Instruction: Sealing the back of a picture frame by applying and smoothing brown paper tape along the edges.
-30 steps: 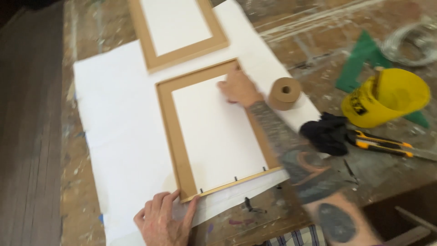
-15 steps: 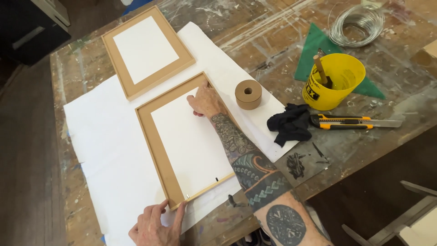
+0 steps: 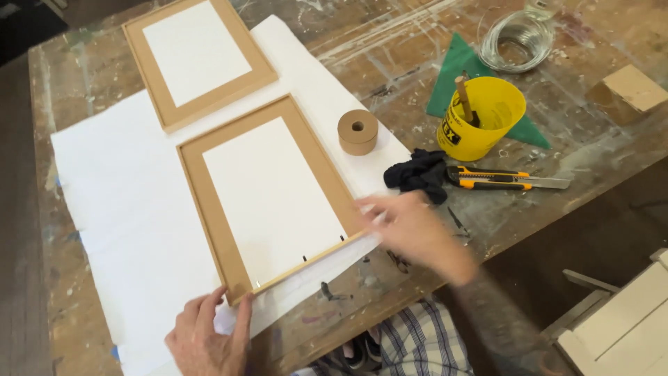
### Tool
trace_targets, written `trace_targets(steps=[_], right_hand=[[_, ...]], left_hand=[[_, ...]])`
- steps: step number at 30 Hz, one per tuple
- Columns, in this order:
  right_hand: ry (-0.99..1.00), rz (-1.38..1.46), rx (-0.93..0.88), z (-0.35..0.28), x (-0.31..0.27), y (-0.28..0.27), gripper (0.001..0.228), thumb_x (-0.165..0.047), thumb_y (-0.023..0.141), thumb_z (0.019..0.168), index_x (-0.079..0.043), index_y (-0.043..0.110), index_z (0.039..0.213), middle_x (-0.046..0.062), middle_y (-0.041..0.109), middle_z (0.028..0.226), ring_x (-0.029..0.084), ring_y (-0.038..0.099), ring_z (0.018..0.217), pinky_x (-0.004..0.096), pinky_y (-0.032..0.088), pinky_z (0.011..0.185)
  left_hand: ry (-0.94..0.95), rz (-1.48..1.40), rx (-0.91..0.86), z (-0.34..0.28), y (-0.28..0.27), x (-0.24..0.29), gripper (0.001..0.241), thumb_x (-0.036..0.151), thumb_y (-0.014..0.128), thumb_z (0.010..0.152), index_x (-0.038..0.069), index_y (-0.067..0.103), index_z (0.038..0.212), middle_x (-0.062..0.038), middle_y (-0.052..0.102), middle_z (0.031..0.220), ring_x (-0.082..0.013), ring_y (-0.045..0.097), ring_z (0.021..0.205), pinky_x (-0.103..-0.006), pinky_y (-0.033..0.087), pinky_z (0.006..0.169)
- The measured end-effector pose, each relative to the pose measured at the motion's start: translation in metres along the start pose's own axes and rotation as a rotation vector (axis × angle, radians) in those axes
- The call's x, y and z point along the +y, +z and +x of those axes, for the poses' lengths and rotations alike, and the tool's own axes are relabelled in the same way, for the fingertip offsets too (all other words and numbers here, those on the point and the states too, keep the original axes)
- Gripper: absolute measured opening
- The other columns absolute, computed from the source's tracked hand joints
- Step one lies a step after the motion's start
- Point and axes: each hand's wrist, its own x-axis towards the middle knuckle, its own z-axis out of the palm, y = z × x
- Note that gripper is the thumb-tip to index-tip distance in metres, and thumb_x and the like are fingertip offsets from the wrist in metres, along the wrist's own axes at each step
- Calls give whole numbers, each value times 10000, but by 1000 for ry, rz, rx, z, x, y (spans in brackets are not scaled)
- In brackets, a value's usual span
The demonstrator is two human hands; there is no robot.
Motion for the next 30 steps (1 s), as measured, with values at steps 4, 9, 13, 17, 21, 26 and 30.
trace_targets(steps=[4,9,13,17,21,26,30], right_hand=[[-288,43,399,37,62,-42,248,-224,684,933,-133,792,1137,22,803,1097,116,712,839,275,579,804],[-651,-412,262,93,31,-53,904,-181,807,805,-74,331,1567,164,388,1606,386,350,1443,587,316,1146],[-671,-579,-9,183,5,-58,1021,-58,792,754,-94,222,1600,177,108,1708,349,126,1561,540,146,1264],[-867,-630,-32,178,-8,-60,827,-172,823,738,-55,485,1484,175,546,1404,339,527,1268,473,424,1049],[-1002,-540,154,76,-30,-29,704,-134,897,697,-41,586,1322,167,550,1362,349,446,1340,525,413,1136],[-1373,-557,259,17,-5,49,656,-237,912,748,-51,576,1280,197,579,1269,378,555,1176,497,517,991],[-1450,-540,367,13,11,83,606,-182,912,787,-43,565,1264,185,531,1293,373,553,1194,500,509,1044]], left_hand=[[34,-146,-30,7,-8,32,371,382,866,788,192,770,1093,4,724,1082,-159,674,986,-405,446,861],[123,-351,-214,-3,-9,61,349,381,746,878,143,739,1132,-78,753,1058,-188,663,991,-401,481,931],[134,-369,-204,-8,-32,75,330,336,774,879,102,743,1109,-76,747,1003,-176,673,897,-326,559,760],[-162,-668,-362,-1,-56,79,271,285,752,877,159,743,1116,-4,774,934,-98,701,728,-225,649,599],[-529,-1028,-514,29,-62,102,599,331,735,825,107,626,1369,-48,742,1329,-182,752,1061,-320,672,874],[-618,-1211,-519,42,-50,111,657,272,775,787,151,564,1398,-30,619,1382,-185,708,1079,-341,698,870],[-527,-1276,-373,32,-50,89,584,203,796,802,84,618,1346,-66,640,1222,-166,680,1095,-340,680,978]])
